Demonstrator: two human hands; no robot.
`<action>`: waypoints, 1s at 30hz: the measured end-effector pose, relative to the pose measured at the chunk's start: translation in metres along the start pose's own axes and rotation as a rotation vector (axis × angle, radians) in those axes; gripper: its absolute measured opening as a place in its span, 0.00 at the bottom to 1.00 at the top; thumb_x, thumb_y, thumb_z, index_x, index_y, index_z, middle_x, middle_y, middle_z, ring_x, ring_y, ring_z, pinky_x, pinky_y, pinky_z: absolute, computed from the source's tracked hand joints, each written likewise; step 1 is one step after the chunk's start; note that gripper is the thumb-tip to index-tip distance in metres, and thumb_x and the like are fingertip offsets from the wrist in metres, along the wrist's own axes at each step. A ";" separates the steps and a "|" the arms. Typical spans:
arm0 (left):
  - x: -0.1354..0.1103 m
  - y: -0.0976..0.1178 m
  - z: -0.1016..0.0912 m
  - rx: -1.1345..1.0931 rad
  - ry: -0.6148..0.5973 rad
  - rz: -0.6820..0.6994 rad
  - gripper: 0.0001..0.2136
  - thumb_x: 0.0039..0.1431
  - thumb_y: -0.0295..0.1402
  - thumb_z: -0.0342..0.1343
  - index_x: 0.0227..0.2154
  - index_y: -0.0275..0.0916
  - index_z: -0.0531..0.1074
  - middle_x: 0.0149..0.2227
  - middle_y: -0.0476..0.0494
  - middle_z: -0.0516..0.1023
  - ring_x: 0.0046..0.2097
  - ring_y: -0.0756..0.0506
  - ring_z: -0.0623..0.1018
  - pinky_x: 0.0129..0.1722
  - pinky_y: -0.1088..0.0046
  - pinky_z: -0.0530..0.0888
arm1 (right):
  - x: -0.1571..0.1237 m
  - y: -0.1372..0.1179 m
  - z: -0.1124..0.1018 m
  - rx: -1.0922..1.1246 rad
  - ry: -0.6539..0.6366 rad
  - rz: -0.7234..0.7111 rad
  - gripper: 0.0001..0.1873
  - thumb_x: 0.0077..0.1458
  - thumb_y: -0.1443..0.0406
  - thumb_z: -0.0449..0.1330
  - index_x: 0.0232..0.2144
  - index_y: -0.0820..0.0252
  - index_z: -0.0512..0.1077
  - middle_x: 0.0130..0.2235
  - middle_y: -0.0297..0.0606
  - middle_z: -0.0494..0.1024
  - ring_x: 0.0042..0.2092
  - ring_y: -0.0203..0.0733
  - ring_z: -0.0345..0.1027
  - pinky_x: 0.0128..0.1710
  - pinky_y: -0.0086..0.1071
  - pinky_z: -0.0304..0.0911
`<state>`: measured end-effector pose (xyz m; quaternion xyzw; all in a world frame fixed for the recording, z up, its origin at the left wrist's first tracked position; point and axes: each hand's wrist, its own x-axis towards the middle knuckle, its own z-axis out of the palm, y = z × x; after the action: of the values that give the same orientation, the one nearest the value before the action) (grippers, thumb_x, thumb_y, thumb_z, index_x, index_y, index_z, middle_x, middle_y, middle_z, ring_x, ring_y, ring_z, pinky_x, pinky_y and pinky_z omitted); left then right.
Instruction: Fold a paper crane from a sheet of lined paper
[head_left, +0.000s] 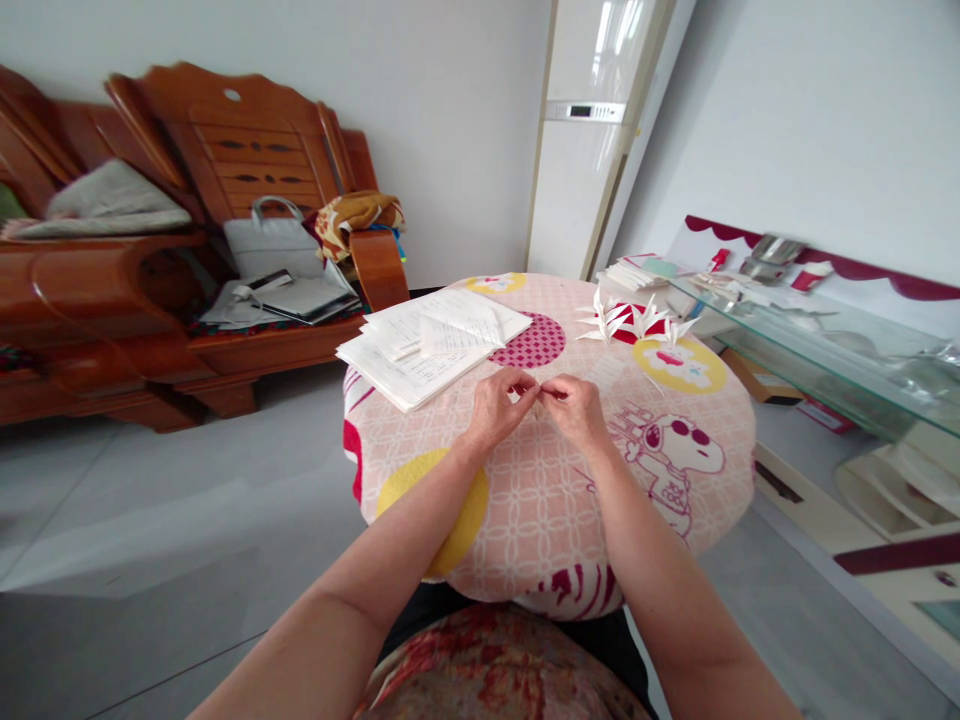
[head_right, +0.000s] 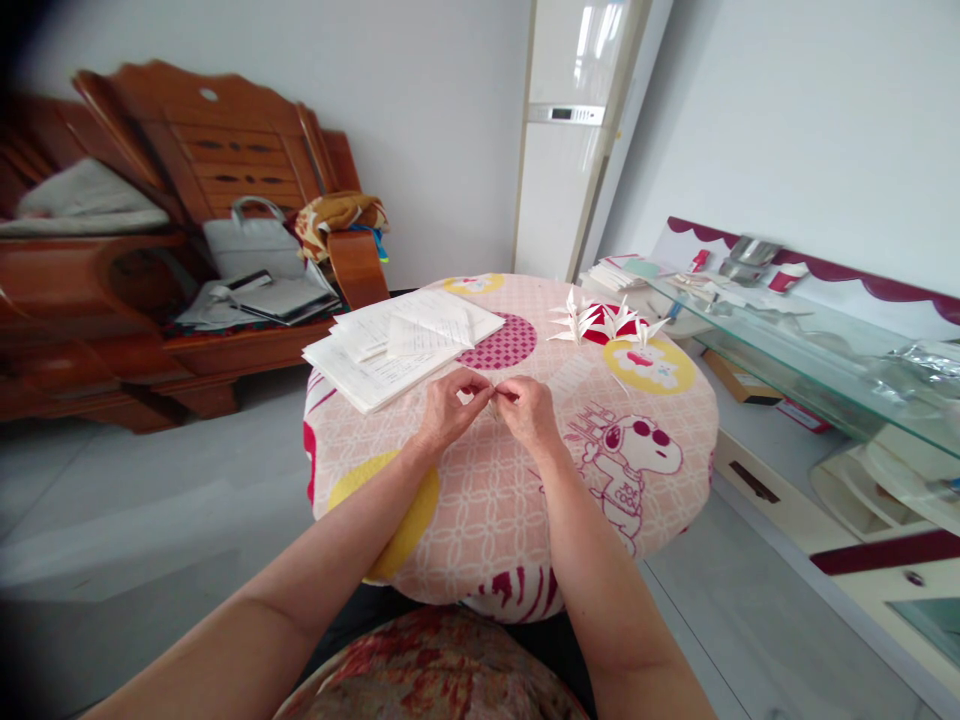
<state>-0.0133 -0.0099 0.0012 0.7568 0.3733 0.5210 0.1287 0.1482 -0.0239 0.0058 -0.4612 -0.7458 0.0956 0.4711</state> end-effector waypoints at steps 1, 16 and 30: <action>0.000 0.000 0.000 0.006 0.002 0.004 0.03 0.58 0.27 0.59 0.28 0.37 0.75 0.27 0.48 0.78 0.31 0.49 0.75 0.34 0.73 0.71 | 0.000 0.000 0.000 -0.006 -0.004 -0.001 0.09 0.54 0.69 0.60 0.24 0.61 0.78 0.27 0.39 0.79 0.30 0.41 0.70 0.33 0.32 0.60; 0.000 0.000 -0.001 0.036 0.008 0.085 0.03 0.60 0.27 0.58 0.31 0.38 0.74 0.30 0.47 0.78 0.33 0.49 0.76 0.36 0.72 0.73 | -0.001 -0.004 -0.001 0.002 -0.009 0.033 0.10 0.55 0.68 0.58 0.25 0.60 0.76 0.28 0.37 0.79 0.31 0.40 0.70 0.34 0.31 0.61; -0.002 -0.001 -0.004 0.173 -0.028 0.242 0.06 0.63 0.26 0.54 0.34 0.39 0.76 0.34 0.44 0.79 0.37 0.47 0.77 0.39 0.72 0.73 | -0.001 -0.006 -0.002 0.030 0.004 0.053 0.08 0.55 0.67 0.58 0.27 0.61 0.77 0.29 0.37 0.79 0.31 0.40 0.70 0.33 0.31 0.60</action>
<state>-0.0174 -0.0112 0.0009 0.8116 0.3211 0.4880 0.0045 0.1459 -0.0290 0.0096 -0.4739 -0.7307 0.1184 0.4770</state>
